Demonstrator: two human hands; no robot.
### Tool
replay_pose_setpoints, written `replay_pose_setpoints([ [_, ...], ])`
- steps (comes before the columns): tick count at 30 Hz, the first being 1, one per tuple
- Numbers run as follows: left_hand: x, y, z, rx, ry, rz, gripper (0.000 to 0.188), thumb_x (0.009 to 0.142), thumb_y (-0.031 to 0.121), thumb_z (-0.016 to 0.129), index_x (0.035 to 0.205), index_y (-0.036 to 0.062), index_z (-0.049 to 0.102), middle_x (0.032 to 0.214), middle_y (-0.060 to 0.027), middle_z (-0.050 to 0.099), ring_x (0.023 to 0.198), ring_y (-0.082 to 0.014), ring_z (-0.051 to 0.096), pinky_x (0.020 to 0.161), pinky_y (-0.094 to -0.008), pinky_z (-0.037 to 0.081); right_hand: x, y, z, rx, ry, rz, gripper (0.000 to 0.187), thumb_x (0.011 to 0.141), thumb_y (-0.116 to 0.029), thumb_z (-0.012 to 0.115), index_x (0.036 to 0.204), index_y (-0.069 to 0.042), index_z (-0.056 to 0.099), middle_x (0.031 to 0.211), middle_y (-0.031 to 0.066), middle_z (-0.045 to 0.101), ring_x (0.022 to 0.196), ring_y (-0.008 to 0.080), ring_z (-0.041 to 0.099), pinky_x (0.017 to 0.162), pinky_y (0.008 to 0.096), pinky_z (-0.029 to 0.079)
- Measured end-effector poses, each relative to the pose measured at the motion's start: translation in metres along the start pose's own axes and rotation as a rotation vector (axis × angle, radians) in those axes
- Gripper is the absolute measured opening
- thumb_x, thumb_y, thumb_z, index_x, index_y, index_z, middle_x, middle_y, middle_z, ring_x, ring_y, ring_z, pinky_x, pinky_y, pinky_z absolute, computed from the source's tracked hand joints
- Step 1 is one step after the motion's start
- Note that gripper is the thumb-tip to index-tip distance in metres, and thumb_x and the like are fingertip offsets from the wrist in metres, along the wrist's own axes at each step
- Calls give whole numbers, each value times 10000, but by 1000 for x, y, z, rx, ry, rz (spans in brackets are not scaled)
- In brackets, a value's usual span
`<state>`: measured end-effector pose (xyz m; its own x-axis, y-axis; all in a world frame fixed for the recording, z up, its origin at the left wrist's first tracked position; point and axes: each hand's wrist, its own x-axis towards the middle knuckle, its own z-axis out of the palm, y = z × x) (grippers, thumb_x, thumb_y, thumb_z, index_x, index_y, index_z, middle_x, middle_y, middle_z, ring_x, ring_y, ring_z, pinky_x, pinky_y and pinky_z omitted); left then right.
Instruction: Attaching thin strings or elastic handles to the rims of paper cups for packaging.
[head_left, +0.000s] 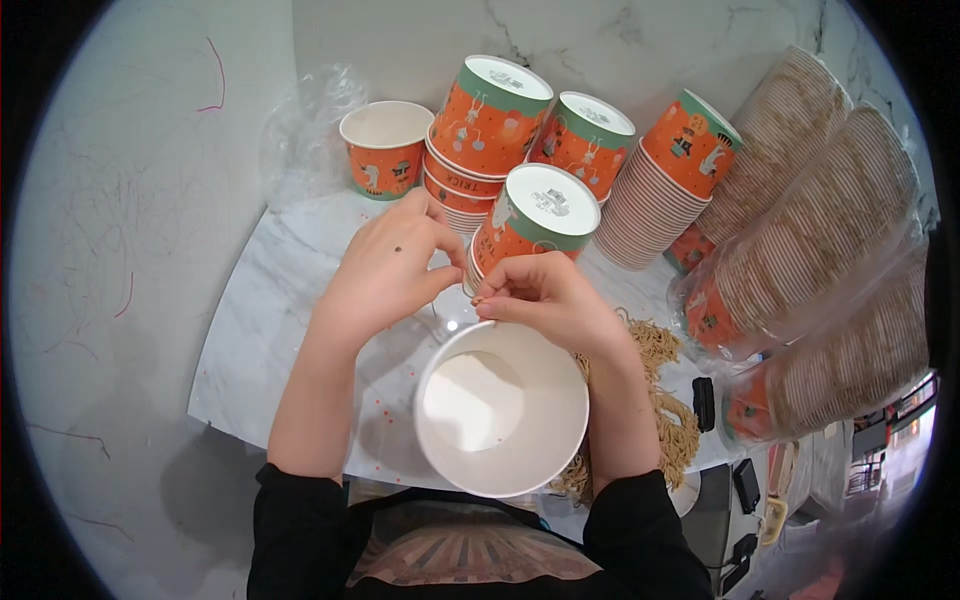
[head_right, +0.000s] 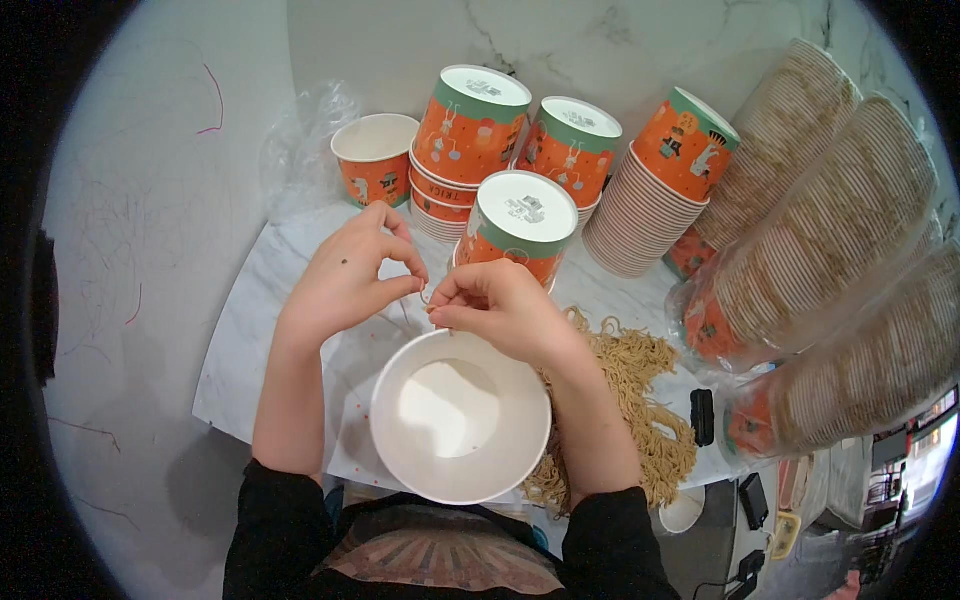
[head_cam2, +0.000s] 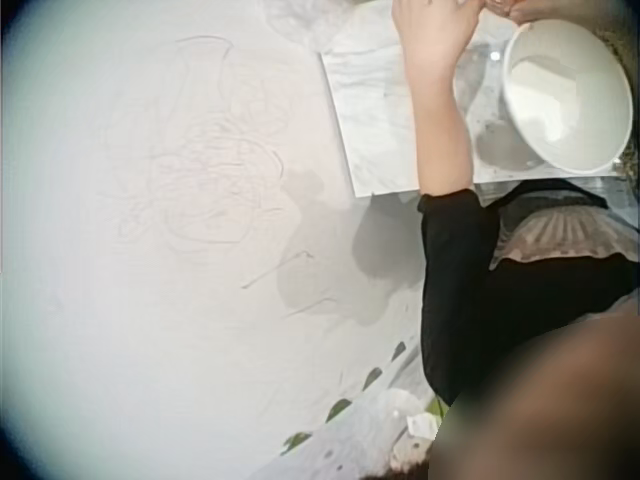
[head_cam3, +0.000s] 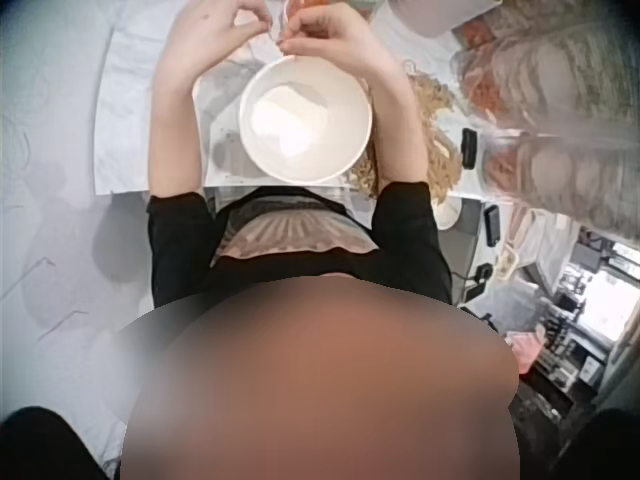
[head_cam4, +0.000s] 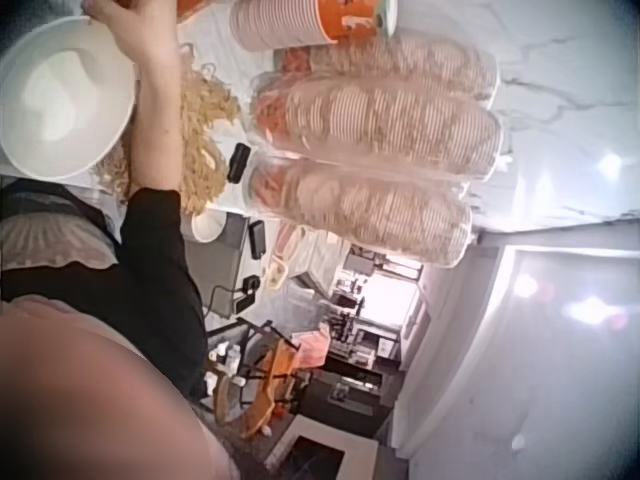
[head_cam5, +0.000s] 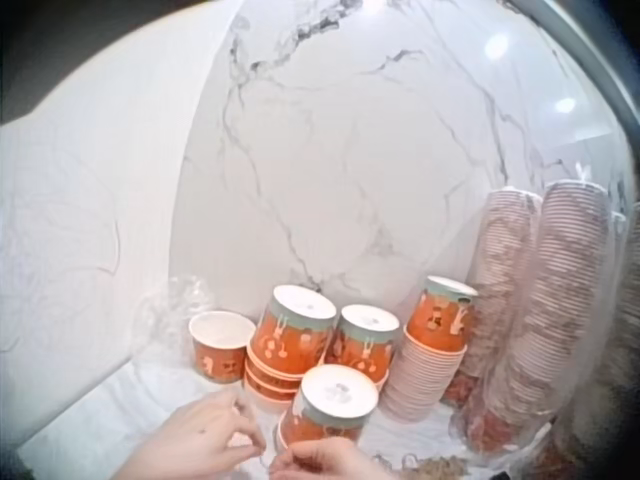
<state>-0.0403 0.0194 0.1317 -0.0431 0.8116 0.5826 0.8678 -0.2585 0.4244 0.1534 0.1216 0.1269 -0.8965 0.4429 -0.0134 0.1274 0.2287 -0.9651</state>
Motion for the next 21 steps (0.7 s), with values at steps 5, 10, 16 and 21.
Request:
replay_pose_setpoints([
  [5,9,-2,8,-101,-242,-395,149,833,185,644,865,59,718,687,-88,679,645,-265,657,653,-384,517,7,12,5,-139,90,0,119,832,-69,753,892,28,720,795,29,672,711,74,604,643,244,483],
  [10,14,-18,22,-441,-283,-465,153,879,133,620,935,-5,653,717,-85,695,674,-163,666,656,-310,519,7,14,-3,-341,156,-240,129,831,-70,759,916,23,731,825,43,701,730,85,622,663,240,493],
  [16,19,-37,37,-801,-326,-512,112,881,64,637,957,-19,629,773,-43,693,713,-92,651,670,-241,521,12,15,-9,51,64,-22,115,895,-83,736,966,7,729,903,36,728,764,63,628,638,210,473],
  [21,19,-38,43,-729,-310,-495,105,871,49,650,955,-11,632,764,-34,677,716,-82,647,673,-232,526,16,15,-15,232,76,8,120,915,-83,720,990,12,716,886,42,728,768,54,633,644,199,486],
])
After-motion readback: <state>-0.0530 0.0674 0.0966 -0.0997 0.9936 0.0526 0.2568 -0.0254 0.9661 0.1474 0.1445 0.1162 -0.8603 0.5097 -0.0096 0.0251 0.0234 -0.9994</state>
